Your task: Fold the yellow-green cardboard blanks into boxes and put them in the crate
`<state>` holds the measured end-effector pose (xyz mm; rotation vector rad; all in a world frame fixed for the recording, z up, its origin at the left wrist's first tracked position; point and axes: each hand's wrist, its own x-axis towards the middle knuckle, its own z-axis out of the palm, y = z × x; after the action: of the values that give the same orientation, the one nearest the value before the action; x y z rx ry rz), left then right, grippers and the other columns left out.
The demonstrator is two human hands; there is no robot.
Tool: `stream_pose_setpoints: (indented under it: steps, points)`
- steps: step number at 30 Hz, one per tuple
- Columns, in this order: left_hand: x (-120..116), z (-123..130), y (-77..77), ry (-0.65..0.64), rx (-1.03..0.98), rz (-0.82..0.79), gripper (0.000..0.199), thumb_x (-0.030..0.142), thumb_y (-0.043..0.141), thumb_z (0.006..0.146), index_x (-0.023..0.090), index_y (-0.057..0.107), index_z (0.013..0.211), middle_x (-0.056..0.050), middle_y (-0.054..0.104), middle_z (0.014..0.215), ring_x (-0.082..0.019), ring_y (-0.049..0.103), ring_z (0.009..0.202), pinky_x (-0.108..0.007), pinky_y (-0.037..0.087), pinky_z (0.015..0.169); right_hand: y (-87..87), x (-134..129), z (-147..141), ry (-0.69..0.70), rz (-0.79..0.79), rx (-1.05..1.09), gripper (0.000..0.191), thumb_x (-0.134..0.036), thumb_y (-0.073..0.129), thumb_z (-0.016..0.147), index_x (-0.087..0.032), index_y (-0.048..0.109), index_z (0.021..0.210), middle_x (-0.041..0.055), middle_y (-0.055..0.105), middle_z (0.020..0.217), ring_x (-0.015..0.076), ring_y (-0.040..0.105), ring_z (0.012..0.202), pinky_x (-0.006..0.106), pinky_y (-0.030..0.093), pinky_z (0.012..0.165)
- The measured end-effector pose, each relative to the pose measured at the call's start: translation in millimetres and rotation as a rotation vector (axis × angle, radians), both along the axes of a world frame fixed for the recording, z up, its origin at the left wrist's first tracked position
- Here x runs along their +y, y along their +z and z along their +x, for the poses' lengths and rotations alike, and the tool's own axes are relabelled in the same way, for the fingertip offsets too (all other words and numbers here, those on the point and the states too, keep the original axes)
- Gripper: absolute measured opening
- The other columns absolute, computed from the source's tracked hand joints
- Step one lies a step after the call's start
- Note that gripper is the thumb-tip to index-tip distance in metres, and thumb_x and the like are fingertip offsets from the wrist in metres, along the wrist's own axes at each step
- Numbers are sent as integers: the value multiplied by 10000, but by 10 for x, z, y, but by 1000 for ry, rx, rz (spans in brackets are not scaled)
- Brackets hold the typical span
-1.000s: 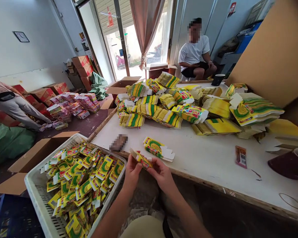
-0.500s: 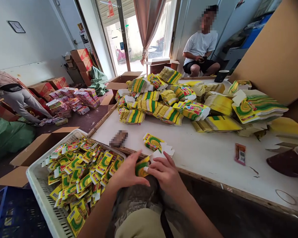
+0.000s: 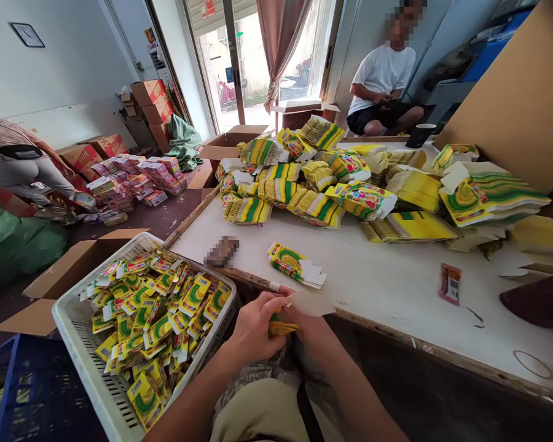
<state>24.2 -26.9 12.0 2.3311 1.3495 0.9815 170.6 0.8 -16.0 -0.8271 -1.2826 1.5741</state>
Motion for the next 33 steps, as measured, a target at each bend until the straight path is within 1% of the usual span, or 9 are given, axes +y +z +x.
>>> stream_pose_setpoints:
  steps: [4,7,10,14,18,20,23,30,33]
  points:
    - [69,-25,115,53,25,-285,629,186,620,617,227,420,1212,-43,641,981,-235,658,829,-325,511,705,-39,-59,3,-93,118,-159,554,-519,498,938,-257,485,1426,105,601,1378,282,587,1257,474,519,1020]
    - [147,-16,150,74,36,-395,630,202,599,649,210,390,1243,-76,619,1077,-233,657,795,-339,509,691,14,-91,18,-89,358,-309,542,-388,559,928,-261,474,1448,85,461,1515,273,454,1386,466,416,1131]
    - [182,9,119,123,20,-315,648,199,604,651,186,361,1252,-147,507,1254,-254,644,917,-383,521,774,54,-22,58,-116,567,-387,417,-224,460,960,-288,589,1351,51,443,1529,240,473,1374,426,423,1133]
    - [124,-8,122,263,44,-195,589,204,654,657,192,406,1191,-118,539,1161,-298,574,1081,-452,495,895,1,117,146,-250,540,-328,409,-230,465,970,-284,577,1359,71,594,1396,239,573,1280,449,474,1087]
    - [48,-84,195,334,55,-141,485,224,677,692,205,488,1139,-84,604,1086,-269,604,1012,-417,508,872,-38,118,169,-180,655,-402,422,-282,542,954,-267,557,1375,101,471,1506,262,499,1352,447,475,1085]
    - [37,-115,236,325,61,-122,480,240,694,695,201,514,1138,-80,627,1072,-262,620,1000,-398,516,867,-21,100,169,-132,718,-462,340,-276,515,968,-261,628,1288,104,415,1544,262,475,1371,430,485,1074]
    - [53,-140,297,279,78,-123,483,281,717,702,201,541,1145,-72,658,1067,-253,642,982,-381,524,861,25,118,200,-112,785,-512,277,-296,489,980,-245,684,1170,122,456,1511,259,508,1343,419,501,1053]
    - [137,-157,386,191,122,-108,505,321,720,729,200,559,1192,-71,676,1120,-250,639,1039,-384,516,907,119,209,297,-138,844,-567,304,-345,481,979,-211,649,1193,185,520,1416,273,554,1289,416,535,993]
    - [160,-186,399,162,164,-124,516,300,742,698,205,580,1179,-63,685,1112,-250,648,1021,-381,520,895,164,229,347,-43,829,-521,253,-322,501,973,-217,684,1114,165,560,1370,260,579,1255,406,531,988]
